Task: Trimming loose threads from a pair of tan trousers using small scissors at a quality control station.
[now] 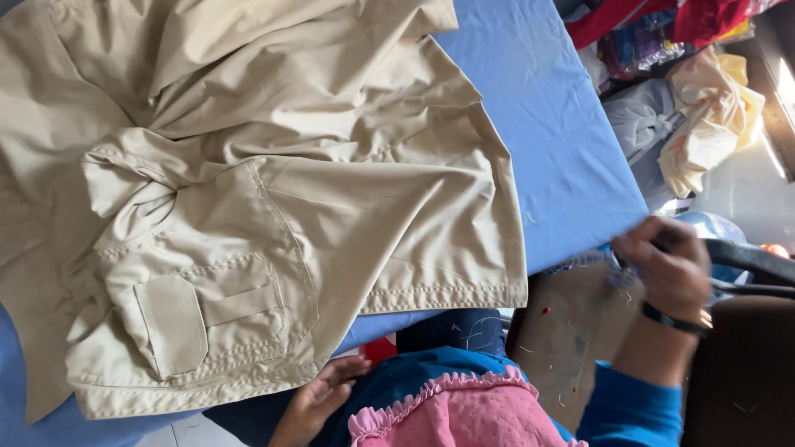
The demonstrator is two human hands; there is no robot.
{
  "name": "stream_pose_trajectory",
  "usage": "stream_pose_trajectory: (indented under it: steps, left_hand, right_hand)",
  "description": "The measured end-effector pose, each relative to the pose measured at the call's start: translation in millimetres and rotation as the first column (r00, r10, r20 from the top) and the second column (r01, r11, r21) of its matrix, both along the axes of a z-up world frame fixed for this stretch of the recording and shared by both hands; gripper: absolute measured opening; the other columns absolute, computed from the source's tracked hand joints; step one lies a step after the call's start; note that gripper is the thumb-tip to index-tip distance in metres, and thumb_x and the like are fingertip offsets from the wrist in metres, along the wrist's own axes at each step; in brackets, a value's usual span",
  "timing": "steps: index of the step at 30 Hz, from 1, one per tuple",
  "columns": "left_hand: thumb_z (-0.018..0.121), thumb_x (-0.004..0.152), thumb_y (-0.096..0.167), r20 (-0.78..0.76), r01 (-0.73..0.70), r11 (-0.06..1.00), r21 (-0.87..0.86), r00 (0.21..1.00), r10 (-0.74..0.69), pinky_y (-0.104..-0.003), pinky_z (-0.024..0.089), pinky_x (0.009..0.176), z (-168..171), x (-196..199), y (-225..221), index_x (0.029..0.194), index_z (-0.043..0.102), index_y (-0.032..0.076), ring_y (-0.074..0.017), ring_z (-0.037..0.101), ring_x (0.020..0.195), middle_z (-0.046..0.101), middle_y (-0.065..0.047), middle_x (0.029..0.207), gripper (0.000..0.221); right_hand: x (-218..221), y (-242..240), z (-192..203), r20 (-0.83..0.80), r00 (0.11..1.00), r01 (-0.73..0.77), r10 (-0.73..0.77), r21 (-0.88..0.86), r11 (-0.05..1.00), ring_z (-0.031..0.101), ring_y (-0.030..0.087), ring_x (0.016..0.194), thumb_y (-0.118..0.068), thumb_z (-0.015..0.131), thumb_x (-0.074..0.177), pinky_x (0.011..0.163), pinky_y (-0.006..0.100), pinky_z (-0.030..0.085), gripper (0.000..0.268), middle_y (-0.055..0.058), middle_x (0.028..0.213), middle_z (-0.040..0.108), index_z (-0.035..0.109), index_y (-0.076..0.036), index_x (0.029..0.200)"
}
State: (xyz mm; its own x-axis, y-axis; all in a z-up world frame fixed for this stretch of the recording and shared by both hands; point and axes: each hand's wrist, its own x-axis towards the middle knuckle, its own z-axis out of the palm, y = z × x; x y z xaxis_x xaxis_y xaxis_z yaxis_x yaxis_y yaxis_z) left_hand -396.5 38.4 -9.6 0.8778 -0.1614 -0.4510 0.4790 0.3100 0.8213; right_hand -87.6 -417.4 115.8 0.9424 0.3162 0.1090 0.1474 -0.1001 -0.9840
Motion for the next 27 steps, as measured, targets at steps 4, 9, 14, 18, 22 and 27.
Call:
stream_pose_trajectory:
  steps: [4,9,14,18,22,27]
  left_hand:
    - [0.067,0.090,0.060,0.103,-0.103,0.979,-0.177,0.987,0.122,-0.042,0.048,0.110,-11,-18,17,0.140,0.054,-0.007,-0.0325,0.059,0.136,0.063,-0.023,0.144,0.084]
    - [0.045,0.097,0.060,0.000,-0.269,0.949,-0.166,0.962,0.273,-0.043,0.057,0.090,-29,-24,14,0.121,0.068,-0.012,-0.0380,0.074,0.111,0.076,-0.032,0.122,0.079]
    - [0.035,0.106,0.036,-0.060,-0.295,0.868,0.400,0.936,0.346,-0.026,0.050,0.051,53,10,11,0.096,0.079,-0.007,-0.0242,0.081,0.061,0.088,-0.021,0.098,0.062]
    - [0.050,0.108,0.022,0.400,-0.411,0.143,0.900,0.911,0.098,-0.043,0.044,0.062,59,8,52,0.060,0.073,0.003,-0.0313,0.063,0.059,0.068,-0.010,0.069,0.056]
    - [0.047,0.114,0.010,0.610,-0.610,0.134,0.781,0.791,0.048,-0.049,0.036,0.061,68,37,90,0.069,0.055,-0.003,-0.0383,0.055,0.054,0.052,-0.022,0.057,0.048]
    - [0.051,0.117,0.019,0.403,-0.759,0.540,0.364,0.651,0.643,-0.037,0.063,0.081,19,61,106,0.104,0.067,-0.006,-0.0212,0.069,0.081,0.066,-0.016,0.088,0.032]
  right_hand:
    - [-47,0,70,0.057,0.878,-0.479,0.475,0.101,0.872,0.038,0.020,0.028,-0.047,0.069,0.085,0.036,0.035,0.024,0.052,0.004,0.037,0.047,0.059,-0.010,0.050]
    - [-77,-49,11,-0.364,0.838,-0.545,0.406,-0.525,0.654,0.059,0.009,0.050,-0.051,0.079,0.079,0.051,0.026,0.049,0.037,-0.007,0.055,0.069,0.081,-0.016,0.067]
    - [-59,38,-17,0.048,0.987,0.156,-0.156,-0.561,0.813,0.043,0.001,0.069,-0.019,0.081,0.087,0.058,0.023,0.039,0.011,-0.008,0.067,0.055,0.076,-0.011,0.081]
    - [-19,77,-47,0.308,0.940,0.309,-0.148,-0.582,0.752,0.049,0.009,0.074,-0.025,0.089,0.082,0.067,0.026,0.039,0.042,-0.005,0.086,0.055,0.079,-0.017,0.121]
    - [-5,95,-56,0.433,0.891,0.389,-0.137,-0.571,0.723,0.059,0.013,0.079,-0.018,0.088,0.090,0.068,0.030,0.045,0.023,-0.003,0.092,0.061,0.083,-0.018,0.112]
    - [6,77,-102,0.649,0.752,0.539,-0.119,-0.500,0.678,0.066,0.032,0.075,-0.023,0.095,0.088,0.071,0.037,0.053,0.026,0.001,0.086,0.062,0.071,-0.012,0.089]
